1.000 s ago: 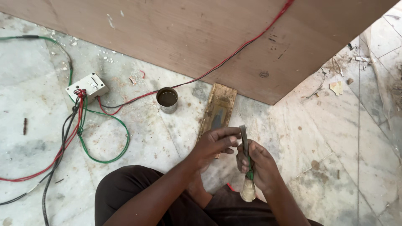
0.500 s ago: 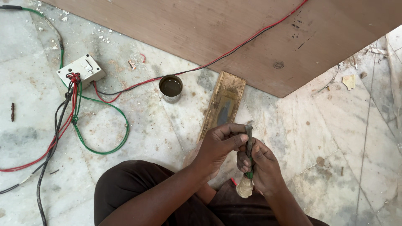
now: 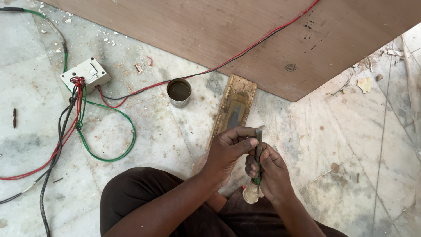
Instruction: The person sits on the floor and sharpens a metal chisel on a rectangular sharpening stone. They repeatedly rub the chisel blade against the stone, occasionally dipping the tool into a nearby metal cup containing liquid to lubricate the surface.
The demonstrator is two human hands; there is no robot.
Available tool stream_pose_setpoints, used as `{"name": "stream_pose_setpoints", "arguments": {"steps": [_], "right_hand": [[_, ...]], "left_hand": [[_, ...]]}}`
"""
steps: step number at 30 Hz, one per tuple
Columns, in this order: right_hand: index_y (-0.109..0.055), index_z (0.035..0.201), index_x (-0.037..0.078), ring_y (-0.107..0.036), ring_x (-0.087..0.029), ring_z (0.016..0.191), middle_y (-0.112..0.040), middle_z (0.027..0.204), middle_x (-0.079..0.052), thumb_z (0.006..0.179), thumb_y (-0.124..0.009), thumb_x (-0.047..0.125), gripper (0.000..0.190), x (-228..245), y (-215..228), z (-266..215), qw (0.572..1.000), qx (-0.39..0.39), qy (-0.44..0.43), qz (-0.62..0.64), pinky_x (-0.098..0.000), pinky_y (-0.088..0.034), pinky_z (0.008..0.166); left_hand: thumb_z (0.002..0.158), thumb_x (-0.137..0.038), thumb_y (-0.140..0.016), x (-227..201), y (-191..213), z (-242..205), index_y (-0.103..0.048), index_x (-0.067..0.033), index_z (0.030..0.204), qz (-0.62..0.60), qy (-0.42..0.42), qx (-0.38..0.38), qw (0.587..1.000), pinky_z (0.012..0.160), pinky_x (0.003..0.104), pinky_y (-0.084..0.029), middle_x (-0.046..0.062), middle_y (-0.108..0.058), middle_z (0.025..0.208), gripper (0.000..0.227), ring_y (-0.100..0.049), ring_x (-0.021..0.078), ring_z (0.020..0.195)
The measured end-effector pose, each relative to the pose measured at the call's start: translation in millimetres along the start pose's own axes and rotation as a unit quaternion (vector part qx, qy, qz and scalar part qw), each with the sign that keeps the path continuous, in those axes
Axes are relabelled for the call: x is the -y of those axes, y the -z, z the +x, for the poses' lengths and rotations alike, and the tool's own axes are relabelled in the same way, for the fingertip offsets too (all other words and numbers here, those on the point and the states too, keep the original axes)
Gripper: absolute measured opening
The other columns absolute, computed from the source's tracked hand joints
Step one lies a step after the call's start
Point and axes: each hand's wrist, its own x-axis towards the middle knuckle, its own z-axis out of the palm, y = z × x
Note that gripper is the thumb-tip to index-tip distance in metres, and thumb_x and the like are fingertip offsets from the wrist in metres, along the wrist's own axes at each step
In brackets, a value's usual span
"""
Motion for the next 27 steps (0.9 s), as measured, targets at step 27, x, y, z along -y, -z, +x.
{"name": "stream_pose_setpoints", "arguments": {"steps": [27], "right_hand": [[-0.057, 0.104, 0.006, -0.059, -0.009, 0.071, -0.063, 0.079, -0.004, 0.105, -0.057, 0.028, 0.022, 5, -6, 3, 0.969, -0.105, 0.042, -0.218, -0.0237, -0.046, 0.060]], "left_hand": [[0.098, -0.017, -0.070, 6, 6, -3, -0.063, 0.0037, 0.141, 0.010, -0.015, 0.056, 0.998, 0.073, 0.029, -0.054, 0.007, -0.072, 0.106, 0.049, -0.064, 0.0118, 0.089]]}}
